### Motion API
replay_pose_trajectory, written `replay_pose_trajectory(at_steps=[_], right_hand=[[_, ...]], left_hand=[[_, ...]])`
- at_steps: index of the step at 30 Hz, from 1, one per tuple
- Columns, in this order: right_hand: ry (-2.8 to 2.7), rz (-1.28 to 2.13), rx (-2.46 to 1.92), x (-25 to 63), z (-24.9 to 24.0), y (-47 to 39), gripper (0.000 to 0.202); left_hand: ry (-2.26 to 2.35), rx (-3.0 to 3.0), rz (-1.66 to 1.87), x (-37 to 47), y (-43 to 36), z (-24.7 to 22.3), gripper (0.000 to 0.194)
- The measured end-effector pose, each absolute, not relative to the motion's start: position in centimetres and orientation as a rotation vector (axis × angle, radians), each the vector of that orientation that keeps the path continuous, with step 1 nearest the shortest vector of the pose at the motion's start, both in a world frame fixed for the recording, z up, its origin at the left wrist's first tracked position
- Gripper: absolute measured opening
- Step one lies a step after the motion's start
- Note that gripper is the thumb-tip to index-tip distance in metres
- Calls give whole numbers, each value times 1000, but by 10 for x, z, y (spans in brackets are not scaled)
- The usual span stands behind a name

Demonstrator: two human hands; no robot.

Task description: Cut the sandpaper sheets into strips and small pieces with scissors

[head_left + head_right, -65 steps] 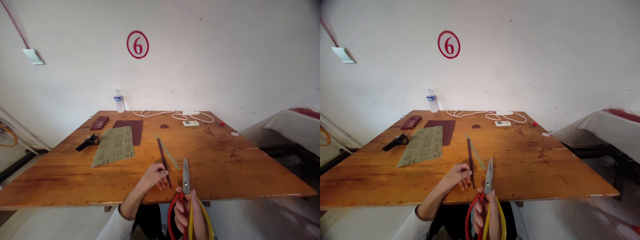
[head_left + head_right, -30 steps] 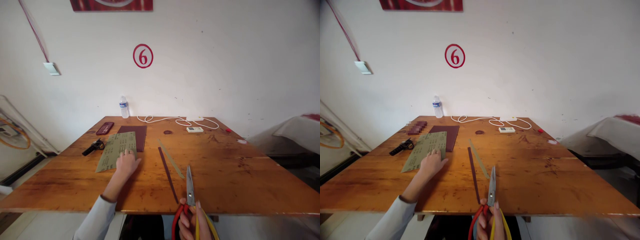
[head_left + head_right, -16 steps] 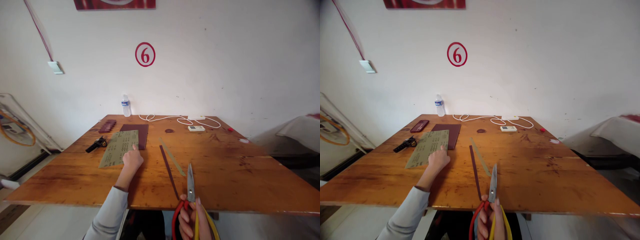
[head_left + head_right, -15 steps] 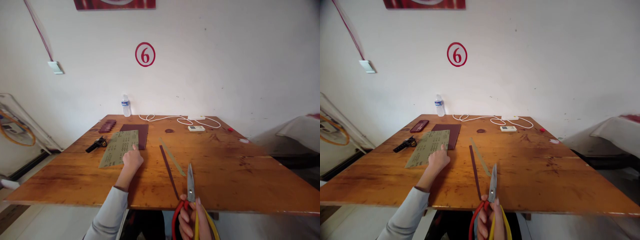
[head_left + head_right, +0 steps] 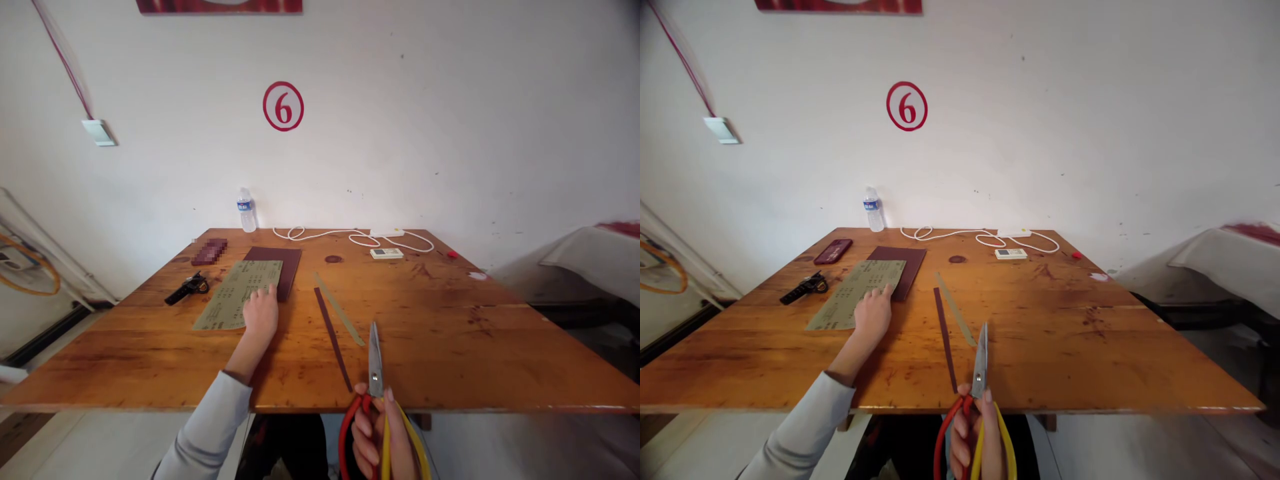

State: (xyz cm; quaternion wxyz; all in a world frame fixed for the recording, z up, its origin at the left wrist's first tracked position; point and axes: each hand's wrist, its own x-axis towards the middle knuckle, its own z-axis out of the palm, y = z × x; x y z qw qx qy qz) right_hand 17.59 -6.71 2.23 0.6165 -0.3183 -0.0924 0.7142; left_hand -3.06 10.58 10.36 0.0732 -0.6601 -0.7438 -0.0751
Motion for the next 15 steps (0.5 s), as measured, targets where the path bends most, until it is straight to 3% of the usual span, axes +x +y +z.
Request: replay_pose_trajectory(at_steps=[3, 6, 10, 15], right_hand=[[-216, 1666, -745, 176, 19, -67, 58], [-246, 1647, -788, 175, 21, -67, 57], [-308, 1613, -867, 169, 33, -69, 63], [-386, 1784, -737, 156, 51, -56, 65]], left_hand=[[-2193, -1919, -303, -44, 98, 123, 55], [-2115, -1730, -650, -59, 82, 154, 57], [-2015, -1474, -1308, -74, 56, 185, 65], [-1808, -1461, -2347, -64, 44, 178, 74]])
